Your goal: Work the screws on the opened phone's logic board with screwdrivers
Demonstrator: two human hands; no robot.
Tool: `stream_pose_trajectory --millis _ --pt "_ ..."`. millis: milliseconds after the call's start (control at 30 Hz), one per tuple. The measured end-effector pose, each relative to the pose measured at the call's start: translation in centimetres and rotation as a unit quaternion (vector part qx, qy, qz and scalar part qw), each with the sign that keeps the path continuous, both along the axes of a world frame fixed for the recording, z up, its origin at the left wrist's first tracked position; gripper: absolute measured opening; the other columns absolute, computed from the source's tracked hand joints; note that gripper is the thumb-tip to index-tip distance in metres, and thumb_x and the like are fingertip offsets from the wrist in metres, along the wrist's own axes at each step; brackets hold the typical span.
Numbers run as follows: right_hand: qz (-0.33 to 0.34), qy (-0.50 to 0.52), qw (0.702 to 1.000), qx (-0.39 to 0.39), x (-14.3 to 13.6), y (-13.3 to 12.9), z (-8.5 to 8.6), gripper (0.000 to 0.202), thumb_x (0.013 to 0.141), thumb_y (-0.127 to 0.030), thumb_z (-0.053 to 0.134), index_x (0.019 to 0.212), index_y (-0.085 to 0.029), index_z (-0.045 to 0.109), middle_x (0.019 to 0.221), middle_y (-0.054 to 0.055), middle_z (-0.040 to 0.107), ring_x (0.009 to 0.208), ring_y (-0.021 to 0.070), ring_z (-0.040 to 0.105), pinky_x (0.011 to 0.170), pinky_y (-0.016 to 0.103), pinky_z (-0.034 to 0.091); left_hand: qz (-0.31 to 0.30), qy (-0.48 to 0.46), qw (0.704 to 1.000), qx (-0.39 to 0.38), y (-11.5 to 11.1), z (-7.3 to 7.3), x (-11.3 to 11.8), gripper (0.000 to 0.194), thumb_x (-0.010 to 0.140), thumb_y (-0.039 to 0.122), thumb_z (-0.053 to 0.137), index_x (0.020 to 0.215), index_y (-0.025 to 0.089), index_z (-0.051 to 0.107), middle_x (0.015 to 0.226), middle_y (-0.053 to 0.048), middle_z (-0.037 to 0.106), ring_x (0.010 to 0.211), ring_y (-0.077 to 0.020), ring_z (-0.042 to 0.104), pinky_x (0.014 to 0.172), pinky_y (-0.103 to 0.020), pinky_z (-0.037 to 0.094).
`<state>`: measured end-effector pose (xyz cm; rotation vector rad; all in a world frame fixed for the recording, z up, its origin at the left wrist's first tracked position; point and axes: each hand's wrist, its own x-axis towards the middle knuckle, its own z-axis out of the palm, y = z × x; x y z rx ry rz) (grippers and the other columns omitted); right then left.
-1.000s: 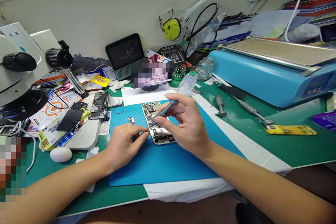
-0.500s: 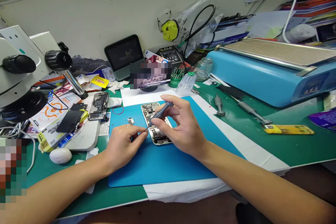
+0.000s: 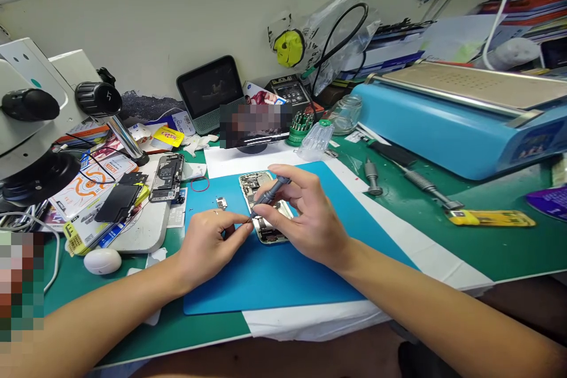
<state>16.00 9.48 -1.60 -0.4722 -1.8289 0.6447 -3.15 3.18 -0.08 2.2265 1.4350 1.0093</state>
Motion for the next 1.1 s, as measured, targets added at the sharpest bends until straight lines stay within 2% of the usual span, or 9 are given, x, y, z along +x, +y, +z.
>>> stream_pose_trajectory --millis 167,400,633,733,833,900,967,1100 --pt "0.024 0.005 1.0 0.01 0.0 0.0 -0.1 0.051 0.098 -0.022 0.067 0.141 -0.032 0.041 0.097 0.001 0.065 0.083 0.0174 0.072 0.075 0.034 0.066 0.003 0.002 1.0 0.003 -0.1 0.2 0.1 0.023 0.101 0.031 0.063 0.095 0.018 0.081 0.066 -0.001 0.07 0.056 -0.0129 0.058 0.057 -0.025 0.04" --pt "0.021 0.005 1.0 0.013 0.0 0.0 -0.1 0.052 0.098 -0.022 0.068 0.142 -0.031 0.041 0.098 0.002 0.066 0.084 0.0172 0.072 0.076 0.034 0.066 0.007 -0.003 1.0 0.02 -0.1 0.5 0.2 0.022 0.1 0.031 0.063 0.1 0.017 0.081 0.062 0.002 0.066 0.052 -0.0105 0.053 0.054 -0.023 0.038" --pt "-0.011 0.036 0.999 0.03 0.8 0.3 0.6 0.051 0.096 -0.02 0.069 0.14 -0.032 0.045 0.096 0.001 0.068 0.081 0.0177 0.072 0.072 0.034 0.064 0.023 -0.031 0.995 0.088 -0.7 0.9 0.4 0.02 0.101 0.023 0.057 0.102 0.015 0.075 0.062 0.002 0.063 0.05 -0.0096 0.051 0.054 -0.024 0.039" --pt "-0.013 0.067 0.998 0.011 1.1 0.6 0.9 0.05 0.095 -0.018 0.068 0.138 -0.033 0.047 0.092 0.0 0.069 0.081 0.0187 0.071 0.073 0.036 0.064 -0.027 -0.013 0.991 0.128 -1.0 0.8 0.4 0.02 0.1 0.022 0.055 0.1 0.017 0.074 0.058 0.003 0.06 0.051 -0.0111 0.052 0.055 -0.026 0.039" --pt "-0.028 0.077 0.997 0.001 1.4 0.8 0.9 0.049 0.095 -0.018 0.067 0.137 -0.033 0.047 0.092 0.001 0.07 0.082 0.0206 0.071 0.074 0.039 0.064 -0.141 0.066 0.973 0.169 -1.3 0.6 0.5 0.024 0.102 0.023 0.051 0.111 0.014 0.071 0.059 0.001 0.064 0.05 -0.0132 0.056 0.051 -0.029 0.038" --pt "-0.031 0.077 0.997 0.0 1.4 1.0 0.9 0.049 0.095 -0.019 0.067 0.138 -0.033 0.047 0.092 0.001 0.07 0.082 0.0214 0.071 0.074 0.04 0.063 -0.196 0.134 0.956 0.171 -1.4 0.4 0.5 0.029 0.105 0.025 0.045 0.118 0.011 0.067 0.061 -0.001 0.068 0.049 -0.0144 0.059 0.048 -0.032 0.037" --pt "-0.027 0.078 0.997 -0.001 1.5 1.1 0.9 0.049 0.095 -0.019 0.067 0.138 -0.034 0.047 0.092 0.001 0.071 0.083 0.0217 0.071 0.075 0.041 0.063 -0.213 0.194 0.947 0.143 -1.4 0.2 0.5 0.035 0.108 0.03 0.041 0.122 0.009 0.065 0.062 -0.001 0.07 0.049 -0.016 0.061 0.047 -0.034 0.037" --pt "-0.023 0.058 0.998 -0.007 1.8 1.4 1.2 0.05 0.095 -0.019 0.068 0.139 -0.035 0.049 0.093 0.001 0.07 0.081 0.0209 0.071 0.073 0.039 0.063 -0.207 0.267 0.937 0.085 -1.5 0.0 0.5 0.044 0.11 0.039 0.037 0.126 0.008 0.063 0.063 -0.002 0.07 0.05 -0.0189 0.065 0.046 -0.035 0.037"
